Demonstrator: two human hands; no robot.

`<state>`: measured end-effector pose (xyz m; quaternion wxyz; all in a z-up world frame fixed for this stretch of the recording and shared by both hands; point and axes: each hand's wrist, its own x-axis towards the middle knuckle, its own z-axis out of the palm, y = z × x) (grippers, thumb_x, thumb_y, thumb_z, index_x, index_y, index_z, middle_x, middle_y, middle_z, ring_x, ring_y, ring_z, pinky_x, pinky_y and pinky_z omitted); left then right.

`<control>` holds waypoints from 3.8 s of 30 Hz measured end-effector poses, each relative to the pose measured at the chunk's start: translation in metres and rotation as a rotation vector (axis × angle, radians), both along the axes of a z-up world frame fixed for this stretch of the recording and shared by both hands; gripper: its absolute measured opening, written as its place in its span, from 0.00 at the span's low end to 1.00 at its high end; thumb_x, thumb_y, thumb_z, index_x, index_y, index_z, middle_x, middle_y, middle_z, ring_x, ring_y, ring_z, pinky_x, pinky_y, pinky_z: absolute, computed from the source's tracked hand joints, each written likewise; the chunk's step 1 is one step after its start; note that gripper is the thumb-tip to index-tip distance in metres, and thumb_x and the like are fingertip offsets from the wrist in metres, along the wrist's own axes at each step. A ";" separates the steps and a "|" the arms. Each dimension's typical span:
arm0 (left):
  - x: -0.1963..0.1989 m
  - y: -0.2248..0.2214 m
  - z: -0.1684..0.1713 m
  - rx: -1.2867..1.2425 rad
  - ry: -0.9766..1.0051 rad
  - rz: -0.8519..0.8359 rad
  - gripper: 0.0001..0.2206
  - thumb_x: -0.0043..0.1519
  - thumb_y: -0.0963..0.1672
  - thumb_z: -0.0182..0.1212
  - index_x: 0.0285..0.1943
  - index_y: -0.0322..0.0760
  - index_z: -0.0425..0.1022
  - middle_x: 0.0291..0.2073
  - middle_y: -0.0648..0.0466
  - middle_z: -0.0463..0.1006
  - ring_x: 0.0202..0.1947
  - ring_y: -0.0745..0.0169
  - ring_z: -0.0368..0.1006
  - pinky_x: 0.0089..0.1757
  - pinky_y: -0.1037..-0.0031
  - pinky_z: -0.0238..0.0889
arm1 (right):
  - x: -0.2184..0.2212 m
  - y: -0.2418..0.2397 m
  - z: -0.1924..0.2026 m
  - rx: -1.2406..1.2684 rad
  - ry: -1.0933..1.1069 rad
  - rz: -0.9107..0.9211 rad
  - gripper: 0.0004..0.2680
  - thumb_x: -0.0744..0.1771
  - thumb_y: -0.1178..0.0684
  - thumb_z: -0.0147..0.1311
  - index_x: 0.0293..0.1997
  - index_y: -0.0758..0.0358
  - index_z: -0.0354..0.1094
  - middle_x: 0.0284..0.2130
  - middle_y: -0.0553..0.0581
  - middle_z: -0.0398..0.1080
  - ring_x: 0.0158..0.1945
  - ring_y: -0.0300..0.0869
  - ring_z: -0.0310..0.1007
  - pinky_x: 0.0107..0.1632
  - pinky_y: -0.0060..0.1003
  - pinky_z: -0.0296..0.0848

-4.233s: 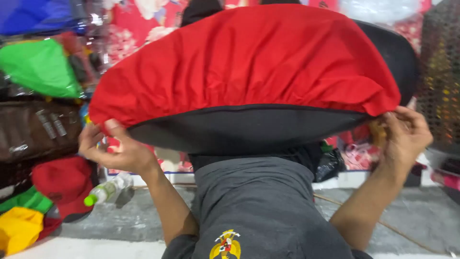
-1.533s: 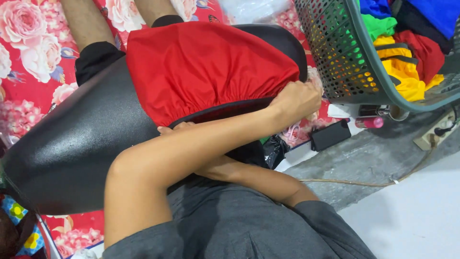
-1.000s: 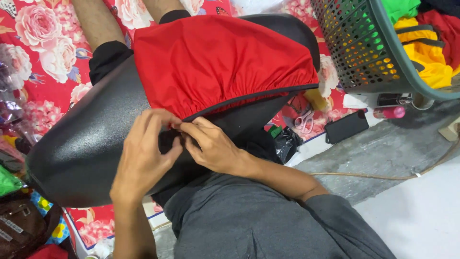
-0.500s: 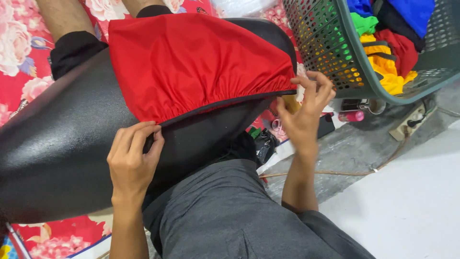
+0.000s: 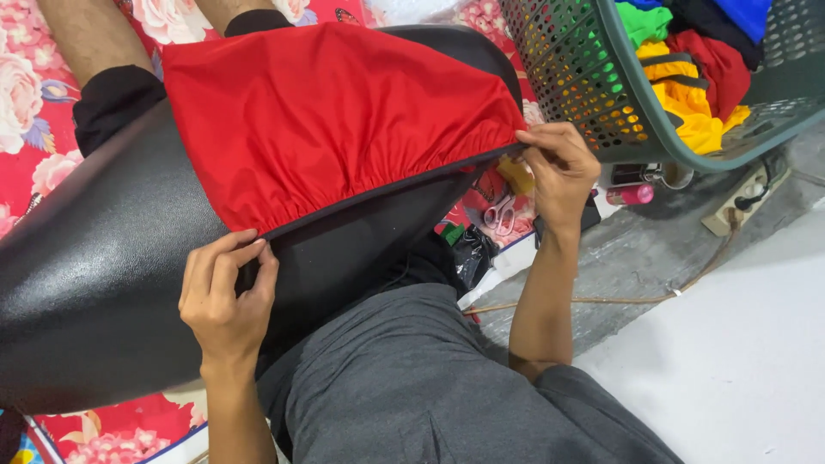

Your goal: Folding fabric seat covers and placing them into clear plastic bags for packaging.

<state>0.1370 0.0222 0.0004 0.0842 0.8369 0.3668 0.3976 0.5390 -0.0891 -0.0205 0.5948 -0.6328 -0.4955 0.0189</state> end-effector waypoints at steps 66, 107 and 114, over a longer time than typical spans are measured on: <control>0.006 0.000 -0.001 0.034 0.027 0.086 0.11 0.56 0.32 0.75 0.41 0.35 0.83 0.33 0.54 0.82 0.34 0.57 0.78 0.36 0.71 0.73 | 0.022 0.004 -0.022 -0.130 0.979 0.067 0.07 0.65 0.68 0.64 0.43 0.74 0.70 0.30 0.64 0.74 0.27 0.51 0.82 0.31 0.37 0.87; 0.020 0.021 0.040 0.359 0.211 -0.077 0.07 0.59 0.43 0.74 0.44 0.43 0.83 0.38 0.54 0.74 0.35 0.55 0.67 0.35 0.67 0.61 | 0.014 0.006 -0.028 -0.016 0.902 0.055 0.06 0.67 0.68 0.61 0.46 0.75 0.72 0.33 0.67 0.77 0.37 0.56 0.83 0.43 0.46 0.90; 0.086 0.024 0.028 0.425 0.128 -0.208 0.03 0.66 0.41 0.60 0.41 0.42 0.78 0.35 0.54 0.73 0.33 0.56 0.68 0.36 0.69 0.60 | 0.033 -0.002 -0.042 -0.017 0.935 0.074 0.06 0.68 0.66 0.59 0.48 0.73 0.71 0.34 0.66 0.78 0.38 0.55 0.84 0.44 0.46 0.90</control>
